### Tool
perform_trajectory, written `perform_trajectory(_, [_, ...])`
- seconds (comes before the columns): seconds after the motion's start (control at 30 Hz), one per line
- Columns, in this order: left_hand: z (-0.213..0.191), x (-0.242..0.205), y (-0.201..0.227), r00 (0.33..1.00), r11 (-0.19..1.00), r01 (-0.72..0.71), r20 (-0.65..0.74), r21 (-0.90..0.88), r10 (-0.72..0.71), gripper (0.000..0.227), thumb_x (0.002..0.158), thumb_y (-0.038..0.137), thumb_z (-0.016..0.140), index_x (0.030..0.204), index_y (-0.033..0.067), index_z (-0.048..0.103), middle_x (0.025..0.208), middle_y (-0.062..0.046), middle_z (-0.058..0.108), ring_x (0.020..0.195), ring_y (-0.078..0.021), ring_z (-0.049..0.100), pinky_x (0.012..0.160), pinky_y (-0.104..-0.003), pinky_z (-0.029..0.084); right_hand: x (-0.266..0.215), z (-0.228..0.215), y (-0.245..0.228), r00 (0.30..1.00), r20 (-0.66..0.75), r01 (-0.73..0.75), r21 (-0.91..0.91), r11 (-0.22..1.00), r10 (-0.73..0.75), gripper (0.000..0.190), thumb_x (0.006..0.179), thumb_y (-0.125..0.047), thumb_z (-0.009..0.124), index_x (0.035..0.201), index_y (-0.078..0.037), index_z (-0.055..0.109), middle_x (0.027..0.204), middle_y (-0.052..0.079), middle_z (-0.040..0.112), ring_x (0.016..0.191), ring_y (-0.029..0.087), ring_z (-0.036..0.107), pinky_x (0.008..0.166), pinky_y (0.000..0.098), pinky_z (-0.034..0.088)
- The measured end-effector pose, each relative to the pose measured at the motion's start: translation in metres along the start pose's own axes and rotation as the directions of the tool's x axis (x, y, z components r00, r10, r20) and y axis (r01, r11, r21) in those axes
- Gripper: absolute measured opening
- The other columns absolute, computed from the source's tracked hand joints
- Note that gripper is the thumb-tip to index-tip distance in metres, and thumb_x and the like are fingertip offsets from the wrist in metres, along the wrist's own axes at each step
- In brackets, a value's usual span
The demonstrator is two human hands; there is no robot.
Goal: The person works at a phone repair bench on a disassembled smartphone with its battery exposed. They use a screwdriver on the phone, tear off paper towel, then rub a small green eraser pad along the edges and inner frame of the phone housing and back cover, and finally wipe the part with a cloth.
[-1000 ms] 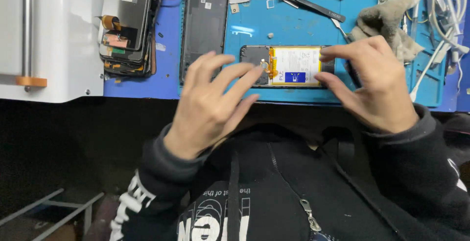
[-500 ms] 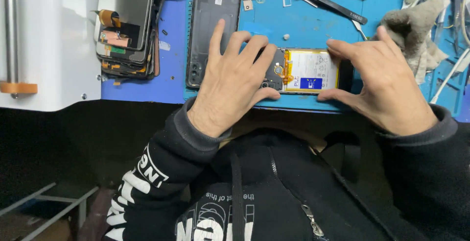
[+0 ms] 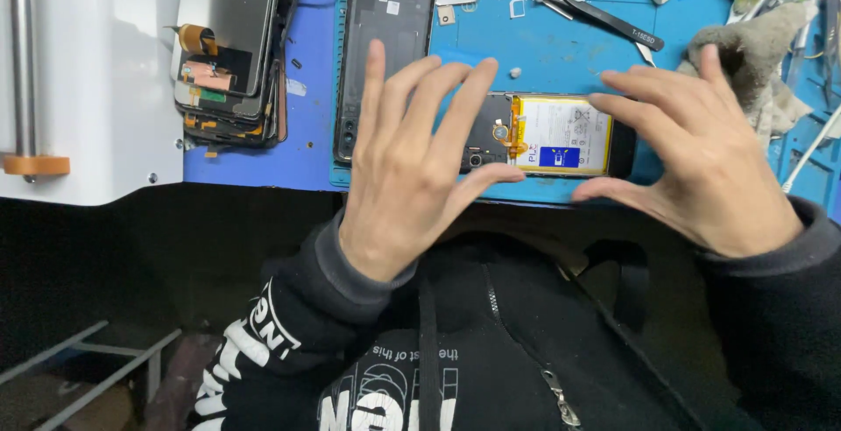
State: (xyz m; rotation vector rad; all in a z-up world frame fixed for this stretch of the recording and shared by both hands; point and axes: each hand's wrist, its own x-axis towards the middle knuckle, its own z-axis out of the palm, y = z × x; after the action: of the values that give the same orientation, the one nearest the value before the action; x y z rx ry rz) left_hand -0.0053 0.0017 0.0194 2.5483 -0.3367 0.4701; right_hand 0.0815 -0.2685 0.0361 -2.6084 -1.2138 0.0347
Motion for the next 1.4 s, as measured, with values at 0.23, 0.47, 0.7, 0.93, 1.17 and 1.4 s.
perform_trajectory(0.23, [0.035,-0.035,0.029,0.971,0.996,-0.082,0.223,-0.033,0.087,0.096,0.086,0.058,0.072,0.151,-0.0081,0.049,0.154,-0.025,0.050,0.144,-0.0401,0.046,0.124,-0.056,0.033,-0.039,0.014,0.007,0.998,0.008,-0.061,-0.104,0.993,0.062,0.051,0.090,-0.033,0.082,0.136,-0.012,0.072,0.137,0.007,0.070,0.136,0.022,0.063,0.133,0.0586,0.028])
perform_trajectory(0.47, [0.045,-0.037,0.028,0.970,0.992,-0.110,0.227,0.061,0.093,0.093,0.089,0.060,0.070,0.151,-0.0048,0.049,0.155,-0.024,0.049,0.145,-0.0407,0.044,0.126,-0.059,0.031,-0.017,0.007,-0.020,0.999,0.041,0.004,-0.367,0.930,0.012,0.023,0.090,-0.024,0.080,0.111,-0.013,0.081,0.120,0.002,0.077,0.130,0.025,0.067,0.126,0.0602,0.035])
perform_trajectory(0.7, [0.049,-0.041,0.027,0.978,0.992,-0.094,0.195,0.082,0.077,0.090,0.088,0.058,0.073,0.152,-0.0012,0.051,0.158,-0.022,0.047,0.149,-0.0383,0.042,0.128,-0.059,0.028,-0.026,0.019,-0.019,0.998,0.018,-0.052,-0.335,0.941,0.062,0.027,0.093,-0.022,0.079,0.117,-0.010,0.079,0.126,0.007,0.075,0.131,0.023,0.066,0.122,0.0496,0.041])
perform_trajectory(0.93, [0.024,-0.037,0.023,0.988,0.998,-0.063,0.139,-0.005,0.063,0.084,0.081,0.058,0.075,0.141,0.0023,0.060,0.151,-0.018,0.052,0.142,-0.0335,0.048,0.124,-0.065,0.022,-0.024,0.014,-0.020,0.994,-0.041,-0.107,-0.188,0.976,0.102,0.026,0.089,-0.015,0.081,0.114,-0.007,0.078,0.123,0.009,0.074,0.130,0.031,0.066,0.120,0.0511,0.044])
perform_trajectory(1.17, [-0.028,-0.044,-0.032,0.991,0.989,0.133,-0.017,0.071,-0.132,0.026,0.097,0.021,0.084,0.118,0.0111,0.073,0.110,0.000,0.062,0.101,-0.0237,0.055,0.087,-0.040,0.043,-0.058,0.028,-0.001,0.968,-0.161,-0.189,0.024,0.982,0.191,0.029,0.103,-0.002,0.080,0.130,-0.003,0.069,0.122,0.010,0.071,0.118,0.028,0.063,0.110,0.0372,0.048])
perform_trajectory(1.4, [-0.029,-0.027,-0.036,0.989,0.980,0.108,0.079,0.168,-0.122,0.038,0.085,0.021,0.086,0.116,0.0068,0.071,0.107,-0.005,0.061,0.099,-0.0276,0.051,0.082,-0.042,0.040,-0.033,0.012,-0.022,0.971,-0.208,-0.121,-0.021,0.992,0.114,0.034,0.098,0.000,0.086,0.127,-0.003,0.069,0.115,0.009,0.071,0.109,0.027,0.065,0.099,0.0377,0.049])
